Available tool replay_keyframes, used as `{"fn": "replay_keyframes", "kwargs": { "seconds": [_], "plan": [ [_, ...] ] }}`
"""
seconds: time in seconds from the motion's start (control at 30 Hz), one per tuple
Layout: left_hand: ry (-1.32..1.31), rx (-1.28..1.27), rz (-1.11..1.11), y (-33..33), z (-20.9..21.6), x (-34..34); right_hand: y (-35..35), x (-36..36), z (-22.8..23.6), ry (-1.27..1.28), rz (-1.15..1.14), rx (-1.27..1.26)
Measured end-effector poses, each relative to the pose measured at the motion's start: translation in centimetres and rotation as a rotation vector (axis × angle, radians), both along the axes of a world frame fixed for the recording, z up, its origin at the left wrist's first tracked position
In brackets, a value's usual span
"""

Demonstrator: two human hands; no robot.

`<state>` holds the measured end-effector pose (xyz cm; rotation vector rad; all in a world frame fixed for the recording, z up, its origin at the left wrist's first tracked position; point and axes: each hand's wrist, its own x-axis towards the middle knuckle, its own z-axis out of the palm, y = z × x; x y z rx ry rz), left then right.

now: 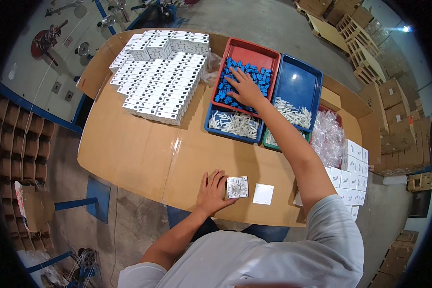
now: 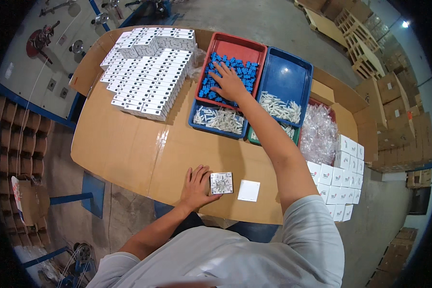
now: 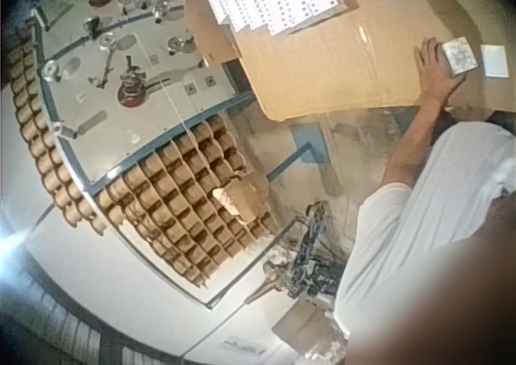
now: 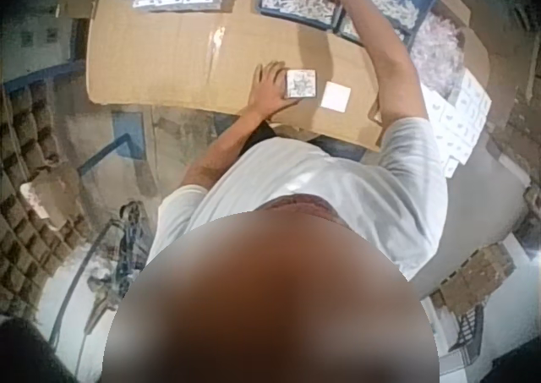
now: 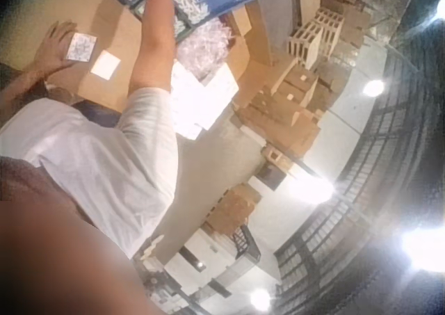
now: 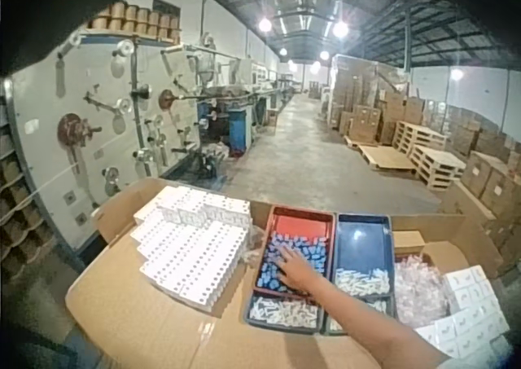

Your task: The recorder is assembling and packaging small electrical or industrial components into white boxes at a workstation.

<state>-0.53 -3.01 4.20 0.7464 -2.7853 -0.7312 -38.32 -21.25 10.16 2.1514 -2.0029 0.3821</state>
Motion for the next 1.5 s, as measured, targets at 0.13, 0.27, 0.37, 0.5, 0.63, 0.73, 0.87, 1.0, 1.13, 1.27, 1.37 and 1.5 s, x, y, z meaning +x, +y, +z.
{"fn": "replay_keyframes", "kwargs": {
  "seconds": [0.13,0.27,0.37,0.5,0.63,0.73,0.87,1.0,1.13,1.27,1.37,1.5],
  "plan": [
    [-0.01,0.013,0.009,-0.1,-0.2,0.1,-1.0,-1.4,-0.6,0.133,-0.059,-0.023],
    [-0.002,0.022,0.002,-0.3,-0.1,0.0,-1.8,-5.9,-1.2,-0.082,-0.125,-0.219],
    [0.0,0.016,0.001,-0.3,-0.1,-0.2,-2.0,-9.3,-1.0,-0.144,-0.252,-0.193],
    [0.007,0.006,0.009,-0.3,-0.3,-0.1,-2.3,-10.9,-0.3,-0.131,-0.202,-0.191],
    [0.016,-0.008,0.013,-0.2,-0.3,0.0,-2.5,-11.2,0.7,-0.13,-0.165,-0.176],
    [0.014,-0.011,0.01,-0.1,-0.3,0.0,-3.0,-11.6,1.1,-0.212,-0.208,-0.153],
    [-0.002,0.0,0.003,-0.2,-0.2,-0.1,-3.1,-12.1,0.7,-0.187,-0.218,-0.155],
    [0.02,-0.005,0.004,-0.3,0.0,-0.1,-3.3,-12.4,1.0,-0.325,-0.24,-0.229],
    [0.023,-0.01,0.015,-0.5,0.0,0.0,-2.8,-10.9,1.2,-0.582,-0.393,-0.232],
    [0.04,-0.006,-0.006,-0.2,0.3,-0.4,-0.5,-11.2,0.9,-0.964,-0.342,-0.368],
    [0.028,-0.022,0.008,0.0,0.1,0.1,1.9,-7.2,2.3,-1.282,-0.291,-0.348],
    [0.073,-0.043,0.025,0.4,-0.4,0.1,7.3,-2.0,6.6,-1.745,-0.22,-0.361]
  ]
}}
